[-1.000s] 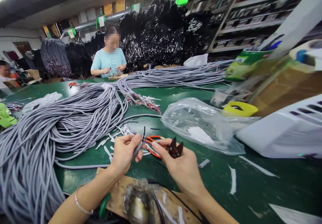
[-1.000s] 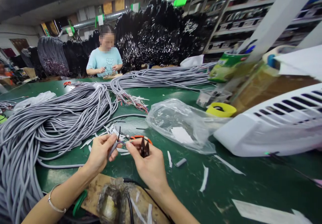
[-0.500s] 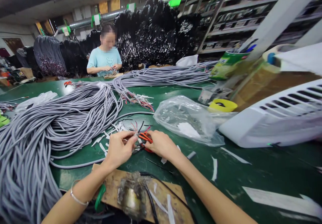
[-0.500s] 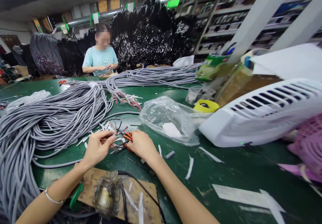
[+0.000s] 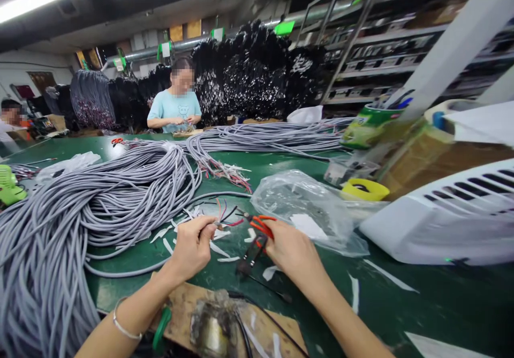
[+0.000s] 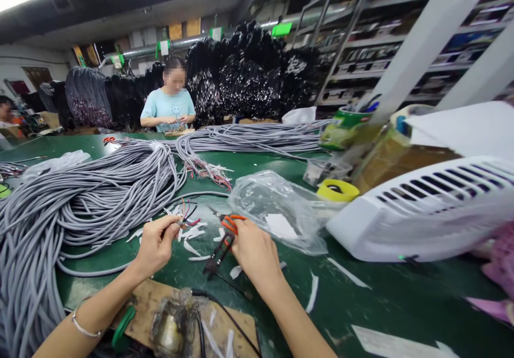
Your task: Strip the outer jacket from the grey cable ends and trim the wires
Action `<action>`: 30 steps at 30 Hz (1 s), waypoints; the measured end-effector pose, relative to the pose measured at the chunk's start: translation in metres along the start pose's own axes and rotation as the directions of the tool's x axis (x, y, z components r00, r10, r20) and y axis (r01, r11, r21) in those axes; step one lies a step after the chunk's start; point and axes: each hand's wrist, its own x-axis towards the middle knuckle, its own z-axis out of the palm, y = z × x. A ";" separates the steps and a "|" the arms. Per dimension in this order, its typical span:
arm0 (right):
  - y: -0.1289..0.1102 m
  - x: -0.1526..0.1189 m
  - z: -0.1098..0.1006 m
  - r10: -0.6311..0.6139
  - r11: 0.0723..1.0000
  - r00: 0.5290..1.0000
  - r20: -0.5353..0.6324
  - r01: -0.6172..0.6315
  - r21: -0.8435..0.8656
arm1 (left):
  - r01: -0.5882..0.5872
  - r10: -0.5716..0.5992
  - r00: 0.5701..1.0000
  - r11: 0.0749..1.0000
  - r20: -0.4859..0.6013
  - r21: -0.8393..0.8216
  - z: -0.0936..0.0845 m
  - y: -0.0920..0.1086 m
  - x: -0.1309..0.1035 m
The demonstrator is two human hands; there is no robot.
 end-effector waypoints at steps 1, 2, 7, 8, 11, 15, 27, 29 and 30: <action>0.002 0.002 -0.001 -0.009 0.999 0.997 -0.076 0.012 0.038 | -0.006 0.006 1.000 1.000 -0.001 -0.003 0.000 0.000 0.000; 0.004 0.004 -0.001 -0.027 0.995 0.986 -0.166 0.043 0.094 | -0.011 0.011 1.000 1.000 -0.003 -0.006 -0.001 0.000 0.000; 0.009 0.008 -0.008 -0.103 0.881 0.844 -0.526 0.323 0.346 | -0.024 0.023 0.999 1.000 -0.039 -0.012 -0.002 0.002 0.000; 0.007 0.006 -0.011 -0.114 0.853 0.831 -0.544 0.363 0.376 | -0.030 0.029 0.999 1.000 -0.042 -0.011 -0.002 0.002 0.000; 0.000 0.000 -0.018 -0.192 0.765 0.828 -0.527 0.462 0.448 | -0.057 0.056 0.998 0.998 -0.023 -0.010 -0.002 0.003 -0.002; -0.010 -0.007 -0.020 -0.315 0.688 0.819 -0.480 0.545 0.479 | -0.087 0.087 0.996 0.996 0.019 -0.004 -0.002 0.004 -0.003; -0.011 -0.008 -0.020 -0.366 0.703 0.835 -0.412 0.538 0.465 | -0.124 0.123 0.989 0.992 0.084 0.006 0.000 0.004 -0.004; -0.012 -0.008 -0.016 -0.404 0.682 0.817 -0.411 0.568 0.461 | -0.116 0.115 0.987 0.993 0.110 0.003 0.001 0.005 -0.005; -0.012 -0.009 -0.015 -0.414 0.678 0.810 -0.416 0.579 0.453 | -0.100 0.101 0.987 0.995 0.122 -0.008 0.002 0.005 -0.005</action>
